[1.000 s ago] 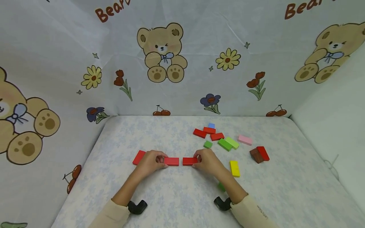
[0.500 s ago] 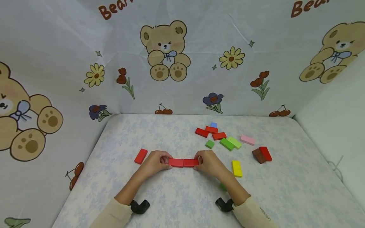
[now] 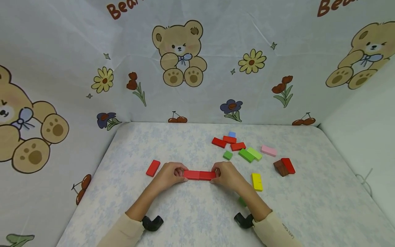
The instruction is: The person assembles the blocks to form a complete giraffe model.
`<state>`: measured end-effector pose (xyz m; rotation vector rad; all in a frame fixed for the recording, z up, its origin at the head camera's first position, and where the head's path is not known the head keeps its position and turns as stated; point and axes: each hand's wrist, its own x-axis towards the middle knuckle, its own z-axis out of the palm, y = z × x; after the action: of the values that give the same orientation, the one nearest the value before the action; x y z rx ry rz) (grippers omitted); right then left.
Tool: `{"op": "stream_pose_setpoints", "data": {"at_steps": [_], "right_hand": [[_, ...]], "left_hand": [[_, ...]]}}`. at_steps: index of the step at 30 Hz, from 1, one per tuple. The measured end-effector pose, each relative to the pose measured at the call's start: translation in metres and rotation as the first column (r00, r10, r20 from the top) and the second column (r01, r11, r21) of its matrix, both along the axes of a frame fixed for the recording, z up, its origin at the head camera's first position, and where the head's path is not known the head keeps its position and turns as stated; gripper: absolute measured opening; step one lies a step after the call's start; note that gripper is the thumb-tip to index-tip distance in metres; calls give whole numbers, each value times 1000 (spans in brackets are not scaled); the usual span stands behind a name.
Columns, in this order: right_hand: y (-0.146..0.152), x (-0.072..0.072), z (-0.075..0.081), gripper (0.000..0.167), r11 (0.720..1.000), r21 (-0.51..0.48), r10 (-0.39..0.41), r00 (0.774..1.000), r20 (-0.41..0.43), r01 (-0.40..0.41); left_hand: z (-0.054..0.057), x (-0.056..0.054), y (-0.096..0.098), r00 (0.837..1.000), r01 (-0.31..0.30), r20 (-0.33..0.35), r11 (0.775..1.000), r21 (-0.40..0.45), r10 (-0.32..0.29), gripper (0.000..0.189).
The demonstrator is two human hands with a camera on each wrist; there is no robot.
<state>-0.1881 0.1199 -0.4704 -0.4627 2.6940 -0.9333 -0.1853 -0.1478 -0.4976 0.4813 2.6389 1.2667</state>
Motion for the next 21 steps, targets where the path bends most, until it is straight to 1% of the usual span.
{"op": "stream_pose_setpoints", "data": {"at_steps": [6, 10, 13, 16, 18, 21], "right_hand": [[1, -1, 0, 26, 1000, -2, 2, 1000, -5, -2], [3, 0, 2, 35, 1000, 11, 3, 1000, 11, -3], [8, -1, 10, 42, 1000, 10, 1, 1000, 5, -1], [19, -3, 21, 42, 1000, 5, -19, 1000, -24, 19], [29, -5, 28, 42, 999, 1, -53, 998, -36, 53], [46, -6, 33, 41, 995, 3, -104, 993, -56, 104]], "left_hand": [[-3, -2, -1, 1000, 15, 5, 1000, 10, -15, 29], [-5, -3, -3, 999, 23, 23, 1000, 16, -23, 34], [-5, -3, -4, 999, 24, 31, 999, 25, -24, 35], [-5, -3, -4, 999, 25, 33, 999, 25, -26, 35], [-5, -4, -3, 999, 25, 32, 999, 24, -26, 34], [-5, -4, -3, 999, 24, 37, 999, 30, -25, 34]]}}
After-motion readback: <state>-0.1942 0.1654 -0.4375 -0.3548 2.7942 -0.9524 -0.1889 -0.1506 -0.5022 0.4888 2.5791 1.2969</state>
